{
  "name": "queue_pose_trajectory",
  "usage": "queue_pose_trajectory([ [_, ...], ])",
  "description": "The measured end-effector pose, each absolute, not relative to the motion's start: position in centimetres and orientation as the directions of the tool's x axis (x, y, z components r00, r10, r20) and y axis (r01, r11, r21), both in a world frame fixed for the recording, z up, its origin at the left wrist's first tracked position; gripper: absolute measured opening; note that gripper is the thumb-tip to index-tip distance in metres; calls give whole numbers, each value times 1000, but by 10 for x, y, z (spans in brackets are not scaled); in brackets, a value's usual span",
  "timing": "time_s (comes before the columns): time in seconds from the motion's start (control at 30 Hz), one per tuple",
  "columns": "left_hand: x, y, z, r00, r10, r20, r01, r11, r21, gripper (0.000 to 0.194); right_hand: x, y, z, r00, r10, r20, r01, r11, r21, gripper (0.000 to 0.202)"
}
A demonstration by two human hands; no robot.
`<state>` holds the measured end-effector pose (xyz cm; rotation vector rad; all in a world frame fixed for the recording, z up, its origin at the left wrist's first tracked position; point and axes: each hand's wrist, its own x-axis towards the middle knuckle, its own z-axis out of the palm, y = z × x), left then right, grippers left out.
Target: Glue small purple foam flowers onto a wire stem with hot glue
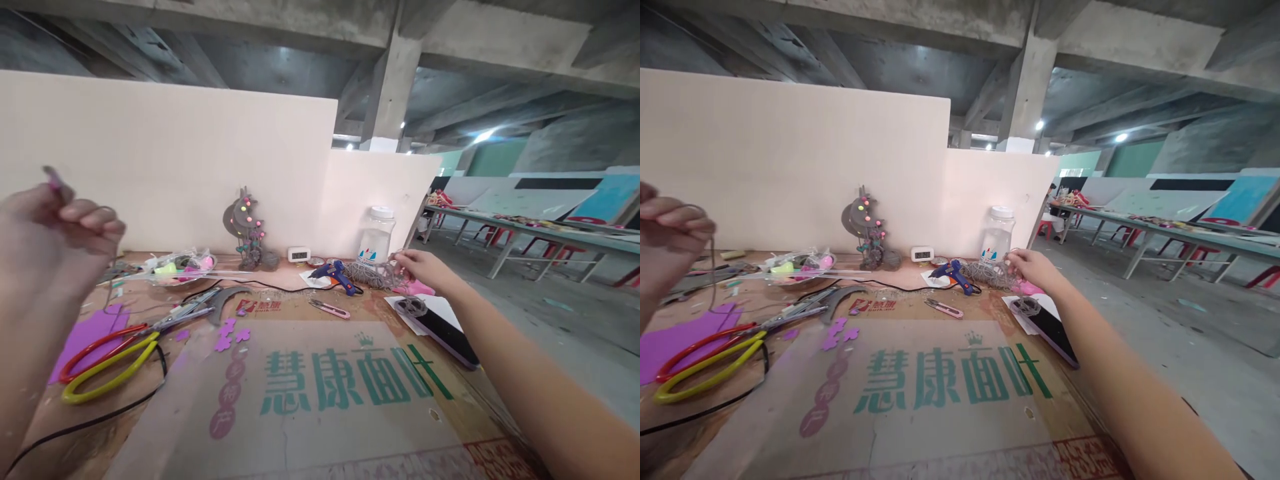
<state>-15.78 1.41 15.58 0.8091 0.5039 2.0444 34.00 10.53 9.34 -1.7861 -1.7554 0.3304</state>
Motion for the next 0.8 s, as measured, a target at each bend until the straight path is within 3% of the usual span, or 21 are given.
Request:
queue_pose_trajectory([
  [0.07,-133,4,160,-321,806,497,-524,-588,616,33,331,101,98,92,958,273,880,50,-472,34],
  [0.2,-94,-9,155,-48,871,489,-493,-446,747,24,313,83,111,23,939,344,998,-3,-57,36],
  [0.27,-83,-15,152,31,887,461,-442,-402,802,19,300,70,121,-27,943,333,1000,26,8,46],
  [0.33,-75,-22,149,57,918,393,-343,-352,871,15,284,56,129,-107,945,310,987,139,-81,50],
  [0.43,-63,-32,142,167,929,330,-185,-300,936,14,250,33,126,-304,929,213,817,369,-443,49],
  [0.5,-51,-37,134,238,921,308,-120,-287,950,17,222,16,112,-386,906,173,581,384,-718,61],
  [0.57,-38,-41,124,288,913,287,-62,-282,958,18,192,-2,93,-511,847,147,278,324,-904,74],
  [0.67,-20,-44,111,352,907,230,-82,-215,973,17,155,-28,63,-703,704,102,-126,18,-992,81],
  [0.73,-14,-45,107,409,901,141,-122,-99,988,16,142,-39,51,-784,618,62,-189,-144,-971,79],
  [0.8,-15,-43,107,402,906,135,-198,-58,978,19,140,-43,46,-808,589,-9,-124,-186,-975,64],
])
